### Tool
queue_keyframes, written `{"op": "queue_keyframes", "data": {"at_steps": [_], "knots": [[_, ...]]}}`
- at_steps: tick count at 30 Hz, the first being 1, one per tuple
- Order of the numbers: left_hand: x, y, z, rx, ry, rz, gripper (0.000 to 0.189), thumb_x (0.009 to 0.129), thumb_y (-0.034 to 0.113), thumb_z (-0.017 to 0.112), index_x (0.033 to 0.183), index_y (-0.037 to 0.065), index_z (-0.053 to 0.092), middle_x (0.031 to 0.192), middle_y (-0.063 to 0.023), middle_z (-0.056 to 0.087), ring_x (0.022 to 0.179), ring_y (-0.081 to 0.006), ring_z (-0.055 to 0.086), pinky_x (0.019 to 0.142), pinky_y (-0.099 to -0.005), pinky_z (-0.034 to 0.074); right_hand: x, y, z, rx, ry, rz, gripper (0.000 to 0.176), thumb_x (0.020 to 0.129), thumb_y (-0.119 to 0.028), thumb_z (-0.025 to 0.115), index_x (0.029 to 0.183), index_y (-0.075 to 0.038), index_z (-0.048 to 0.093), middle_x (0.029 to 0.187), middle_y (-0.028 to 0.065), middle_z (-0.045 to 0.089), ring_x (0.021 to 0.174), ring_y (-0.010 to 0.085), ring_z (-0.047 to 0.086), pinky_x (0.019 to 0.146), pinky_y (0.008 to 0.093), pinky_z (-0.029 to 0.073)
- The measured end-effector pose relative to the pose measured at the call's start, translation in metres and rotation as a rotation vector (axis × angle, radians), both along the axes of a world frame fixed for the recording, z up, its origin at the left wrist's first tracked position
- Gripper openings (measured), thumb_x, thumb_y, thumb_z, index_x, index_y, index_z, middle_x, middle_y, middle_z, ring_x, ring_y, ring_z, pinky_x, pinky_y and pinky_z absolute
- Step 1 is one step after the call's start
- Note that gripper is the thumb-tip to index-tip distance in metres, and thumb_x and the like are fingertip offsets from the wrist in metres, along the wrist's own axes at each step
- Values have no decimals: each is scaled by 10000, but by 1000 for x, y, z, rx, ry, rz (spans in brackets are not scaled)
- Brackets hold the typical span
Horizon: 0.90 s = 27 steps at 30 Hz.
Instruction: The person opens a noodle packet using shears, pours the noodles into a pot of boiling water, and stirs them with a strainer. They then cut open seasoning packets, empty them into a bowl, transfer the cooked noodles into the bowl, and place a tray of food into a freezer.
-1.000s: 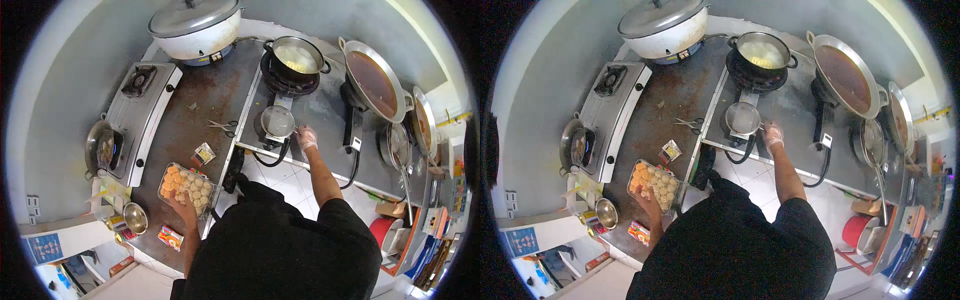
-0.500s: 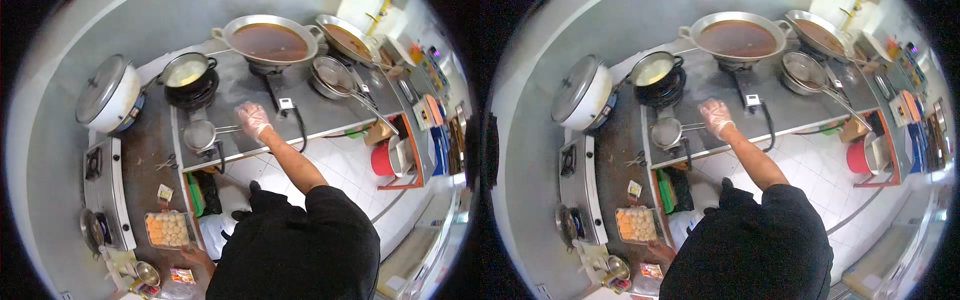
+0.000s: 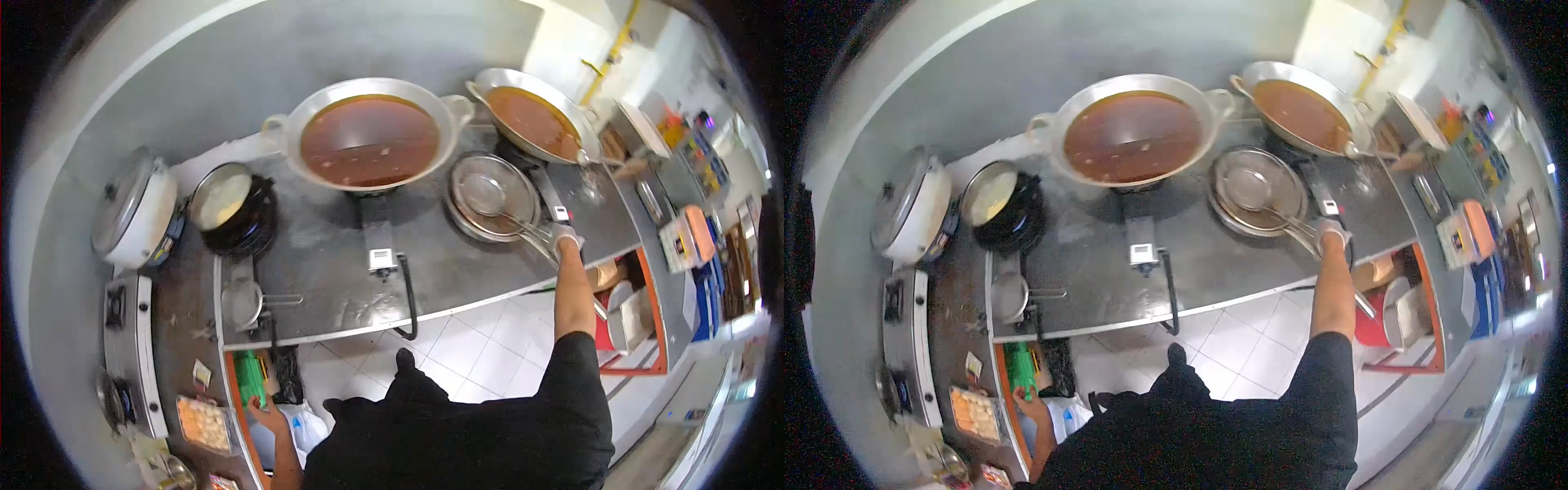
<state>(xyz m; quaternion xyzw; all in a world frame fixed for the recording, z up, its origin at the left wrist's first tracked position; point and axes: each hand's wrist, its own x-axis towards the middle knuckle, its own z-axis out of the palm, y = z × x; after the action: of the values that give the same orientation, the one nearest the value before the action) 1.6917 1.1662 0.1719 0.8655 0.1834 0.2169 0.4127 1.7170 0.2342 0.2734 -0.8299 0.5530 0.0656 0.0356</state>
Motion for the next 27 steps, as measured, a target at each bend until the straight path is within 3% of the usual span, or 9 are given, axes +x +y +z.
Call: {"op": "queue_keyframes", "data": {"at_steps": [3, 4, 5, 7, 12, 13, 16, 24, 27], "knots": [[14, -30, -8, 147, -53, -127, 417, 857, 198, 685, 1111, -88, 519, 1053, -227, 586, 972, -327, 549, 932, -419, 413, -29, -52, -18, 224, 29, 260, 364, 879, -336, 544, 1108, -73, 648, 1109, 142, 653, 921, 253, 630, 809, 403, 505], [14, -34, -20, 102, -27, -161, 450, 837, 254, 711, 1076, -86, 540, 1023, -224, 593, 979, -328, 553, 883, -419, 450, -31, 43, 96, 353, 164, 178, 303, 897, -291, 522, 1110, -137, 673, 1138, 90, 658, 1017, 250, 623, 881, 446, 486], [31, -2, -93, 200, 61, -139, 417, 828, 229, 713, 1074, -63, 545, 983, -213, 597, 958, -315, 560, 805, -388, 492, -31, 27, 82, 342, 109, 61, 303, 897, -291, 522, 1110, -137, 673, 1138, 90, 658, 1017, 250, 623, 881, 446, 486], [132, -96, -74, 153, 2, -364, 433, 836, 224, 707, 1111, -51, 517, 992, -209, 595, 957, -313, 558, 810, -392, 490, -35, -7, 49, 411, 148, 542, 265, 782, -307, 695, 898, -70, 678, 873, 92, 658, 810, 243, 610, 709, 404, 509], [113, -119, -66, 102, 56, -500, 548, 875, 201, 674, 1295, 9, 378, 1040, -189, 585, 953, -304, 551, 830, -415, 481, -68, -5, 38, 563, -118, 419, 240, 727, -178, 610, 903, -53, 713, 785, 97, 657, 718, 259, 623, 586, 459, 488], [95, -114, -65, 93, 78, -508, 576, 883, 196, 667, 1332, 22, 351, 1049, -185, 582, 952, -302, 549, 834, -420, 479, -71, -59, -48, 298, 3, 1042, 297, 775, -197, 592, 1022, -59, 679, 605, 52, 518, 564, 233, 554, 530, 400, 473], [47, -110, -47, 56, 145, -514, 669, 907, 182, 647, 1443, 58, 267, 1078, -172, 576, 950, -296, 545, 847, -434, 474, -126, 88, 133, 1010, -484, 302, 243, 807, -175, 594, 1000, -45, 667, 593, 10, 474, 484, 155, 491, 444, 322, 420], [-40, -70, 1, 337, 209, -99, 329, 933, 178, 615, 1191, 2, 513, 1028, -176, 576, 855, -304, 552, 805, -441, 486, -131, 273, 142, 1392, -1159, -55, 132, 913, -245, 595, 895, -124, 546, 502, -57, 345, 375, 97, 366, 331, 275, 282], [-76, 20, -49, -134, 81, -250, 366, 947, 211, 593, 1231, 1, 501, 1085, -201, 574, 914, -328, 570, 817, -449, 497, -105, 380, 162, 1253, -1289, 5, 194, 901, -274, 633, 832, -162, 491, 504, -66, 344, 374, 83, 339, 325, 262, 262]]}}
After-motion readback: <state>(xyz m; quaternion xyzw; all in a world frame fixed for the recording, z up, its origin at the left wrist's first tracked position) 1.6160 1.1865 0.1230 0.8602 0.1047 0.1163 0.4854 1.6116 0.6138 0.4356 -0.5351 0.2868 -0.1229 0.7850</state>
